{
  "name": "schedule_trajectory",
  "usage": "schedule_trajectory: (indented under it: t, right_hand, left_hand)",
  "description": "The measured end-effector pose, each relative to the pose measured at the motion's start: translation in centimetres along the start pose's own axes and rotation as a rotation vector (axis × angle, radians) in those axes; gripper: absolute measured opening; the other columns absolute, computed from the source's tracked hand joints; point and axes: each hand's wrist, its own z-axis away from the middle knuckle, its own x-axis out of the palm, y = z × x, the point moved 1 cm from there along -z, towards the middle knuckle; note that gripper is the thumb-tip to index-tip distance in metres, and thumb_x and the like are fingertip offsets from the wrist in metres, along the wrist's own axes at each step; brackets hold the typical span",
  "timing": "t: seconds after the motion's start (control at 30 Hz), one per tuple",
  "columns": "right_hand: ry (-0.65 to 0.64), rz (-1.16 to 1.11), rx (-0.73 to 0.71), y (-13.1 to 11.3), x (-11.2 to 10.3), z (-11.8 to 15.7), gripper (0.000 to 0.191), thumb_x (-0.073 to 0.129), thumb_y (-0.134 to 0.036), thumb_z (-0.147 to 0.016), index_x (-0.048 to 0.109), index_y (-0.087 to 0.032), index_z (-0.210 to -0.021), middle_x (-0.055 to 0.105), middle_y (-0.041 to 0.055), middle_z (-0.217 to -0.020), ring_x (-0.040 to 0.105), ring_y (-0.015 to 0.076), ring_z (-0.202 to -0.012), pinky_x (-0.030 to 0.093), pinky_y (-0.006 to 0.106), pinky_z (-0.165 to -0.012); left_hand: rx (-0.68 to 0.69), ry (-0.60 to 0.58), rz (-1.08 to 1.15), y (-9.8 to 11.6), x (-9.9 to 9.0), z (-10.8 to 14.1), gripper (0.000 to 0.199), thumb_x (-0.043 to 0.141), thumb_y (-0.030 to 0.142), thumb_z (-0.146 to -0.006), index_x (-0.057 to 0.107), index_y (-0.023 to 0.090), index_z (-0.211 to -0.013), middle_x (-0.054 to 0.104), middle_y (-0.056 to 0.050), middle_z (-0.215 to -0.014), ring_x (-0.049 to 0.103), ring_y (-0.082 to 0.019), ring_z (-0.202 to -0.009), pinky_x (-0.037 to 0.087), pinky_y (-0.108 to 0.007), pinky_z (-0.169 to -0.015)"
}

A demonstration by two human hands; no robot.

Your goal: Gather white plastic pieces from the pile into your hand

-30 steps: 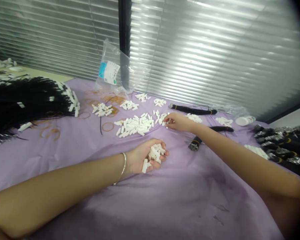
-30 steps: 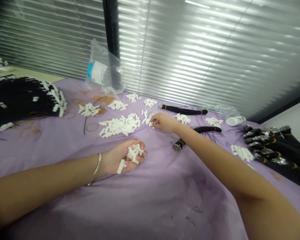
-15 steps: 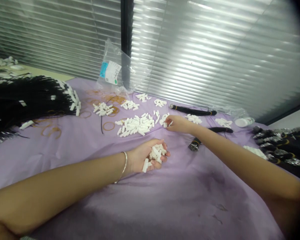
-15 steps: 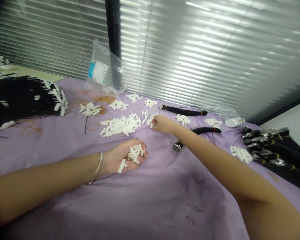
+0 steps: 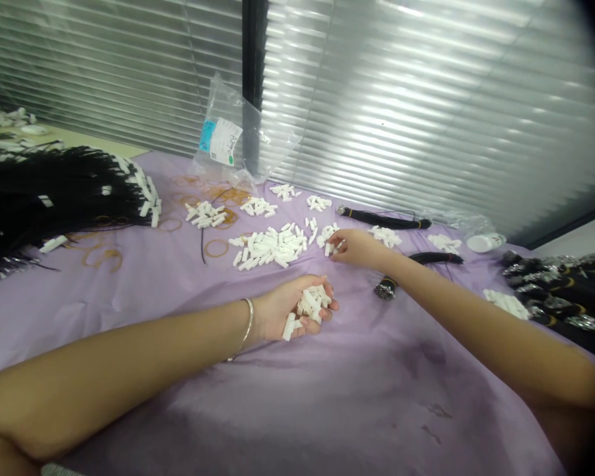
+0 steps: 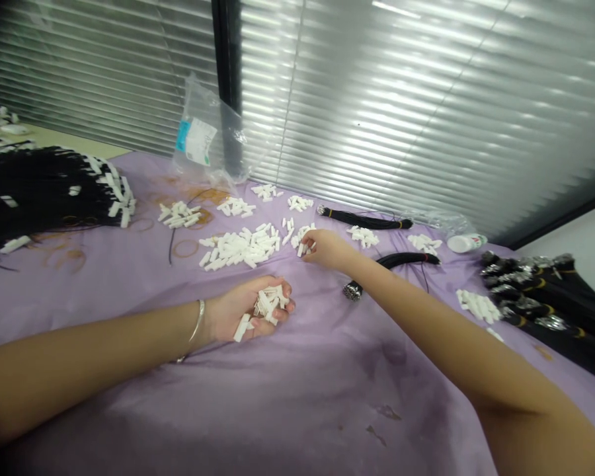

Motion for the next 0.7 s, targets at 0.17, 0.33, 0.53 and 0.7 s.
schedule_trajectory:
  t: [0.17,0.33,0.53,0.7]
  right_hand:
    - [0.139,-0.088,0.032,0.4,-0.5,-0.5,0.021,0.064,-0.017,-0.063,0.064,-0.016,-0.084,0.065,0.0038,-0.076,0.061,0.0168,-0.071,0.046,0.027,-0.066]
    - [0.197,-0.290,0.007,-0.5,-2.0,1.6,0.024,0.065,-0.025,-0.069,0.059,-0.016,-0.091,0.065,0.0044,-0.081,0.063,0.0152,-0.076,0.051,0.028,-0.071]
    - [-0.099,-0.661,-0.422,-5.4,-2.0,7.3,0.024,0.065,-0.029,-0.077,0.062,-0.020,-0.099,0.063,0.0046,-0.094,0.061,0.0141,-0.086,0.052,0.031,-0.079]
    - [0.069,-0.419,-0.504,-5.5,-2.5,8.8,0.019,0.060,-0.026,-0.081,0.069,-0.026,-0.099,0.055,0.0049,-0.103,0.056,0.0139,-0.096,0.048,0.028,-0.082]
  left_hand:
    - [-0.001,0.019,0.007,0.0,0.2,0.1,0.017,0.050,0.025,-0.082,0.052,0.013,-0.070,0.053,-0.005,-0.069,0.048,-0.007,-0.047,0.023,-0.011,-0.031]
    - [0.058,0.077,0.005,-0.1,0.2,0.1,0.016,0.050,0.026,-0.082,0.054,0.013,-0.074,0.056,-0.006,-0.073,0.053,-0.008,-0.050,0.029,-0.012,-0.032]
    - [0.089,0.075,0.038,0.1,-0.1,-0.1,0.020,0.049,0.031,-0.084,0.057,0.013,-0.084,0.061,-0.007,-0.077,0.062,-0.015,-0.061,0.044,-0.018,-0.039]
    - [0.078,0.039,0.091,0.2,0.0,0.2,0.018,0.051,0.032,-0.083,0.055,0.014,-0.080,0.058,-0.004,-0.071,0.059,-0.012,-0.055,0.037,-0.014,-0.034]
